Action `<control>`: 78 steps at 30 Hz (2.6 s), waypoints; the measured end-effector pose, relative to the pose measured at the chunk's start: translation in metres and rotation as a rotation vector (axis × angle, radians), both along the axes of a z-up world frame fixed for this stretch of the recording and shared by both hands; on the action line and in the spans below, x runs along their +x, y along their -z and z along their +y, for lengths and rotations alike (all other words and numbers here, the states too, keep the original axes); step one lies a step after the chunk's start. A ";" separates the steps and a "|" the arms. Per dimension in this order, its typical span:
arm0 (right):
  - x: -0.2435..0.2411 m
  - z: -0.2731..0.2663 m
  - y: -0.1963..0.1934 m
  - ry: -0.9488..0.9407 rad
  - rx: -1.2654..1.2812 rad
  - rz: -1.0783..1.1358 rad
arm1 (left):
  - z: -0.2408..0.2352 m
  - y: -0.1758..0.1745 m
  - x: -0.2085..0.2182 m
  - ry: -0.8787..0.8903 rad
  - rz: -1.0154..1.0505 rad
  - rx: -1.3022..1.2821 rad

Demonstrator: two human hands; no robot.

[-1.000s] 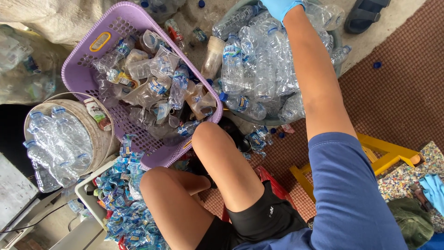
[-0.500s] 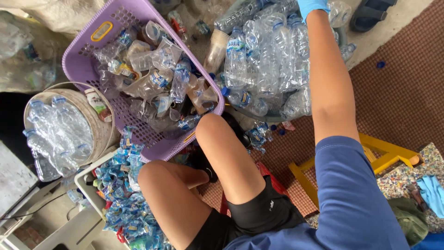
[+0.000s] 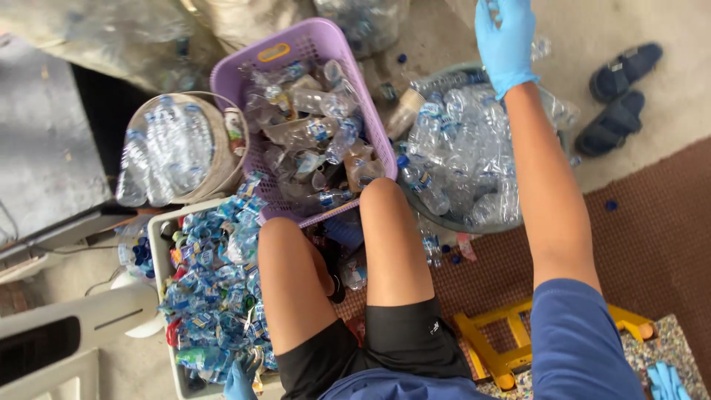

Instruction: The person sits on a mat and uses scissors to cut the labels off plastic water bottles. They pick up bottles from a purple basket, cut the labels, and place the cut pieces into a white bin while discarding the bottles into a larger container.

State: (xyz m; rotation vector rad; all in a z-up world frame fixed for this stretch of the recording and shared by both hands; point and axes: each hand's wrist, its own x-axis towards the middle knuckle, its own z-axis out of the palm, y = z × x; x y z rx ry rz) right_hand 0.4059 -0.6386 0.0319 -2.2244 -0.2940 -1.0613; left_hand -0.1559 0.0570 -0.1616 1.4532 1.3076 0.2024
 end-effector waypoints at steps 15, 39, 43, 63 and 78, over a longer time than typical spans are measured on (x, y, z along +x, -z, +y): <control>-0.109 0.354 -0.072 -0.490 0.382 0.222 | 0.000 0.064 0.039 0.189 -0.395 -0.065; -0.350 0.549 0.227 -0.831 -0.357 1.068 | -0.026 0.054 0.044 0.326 0.101 0.205; -0.336 0.541 0.237 -0.780 -0.509 1.131 | -0.006 0.078 0.086 0.463 0.333 0.339; -0.349 0.543 0.215 -0.811 -0.436 1.268 | -0.019 0.082 0.082 0.372 0.373 0.205; -0.349 0.551 0.186 -0.783 -0.231 1.208 | 0.015 0.022 0.072 0.084 -0.217 0.465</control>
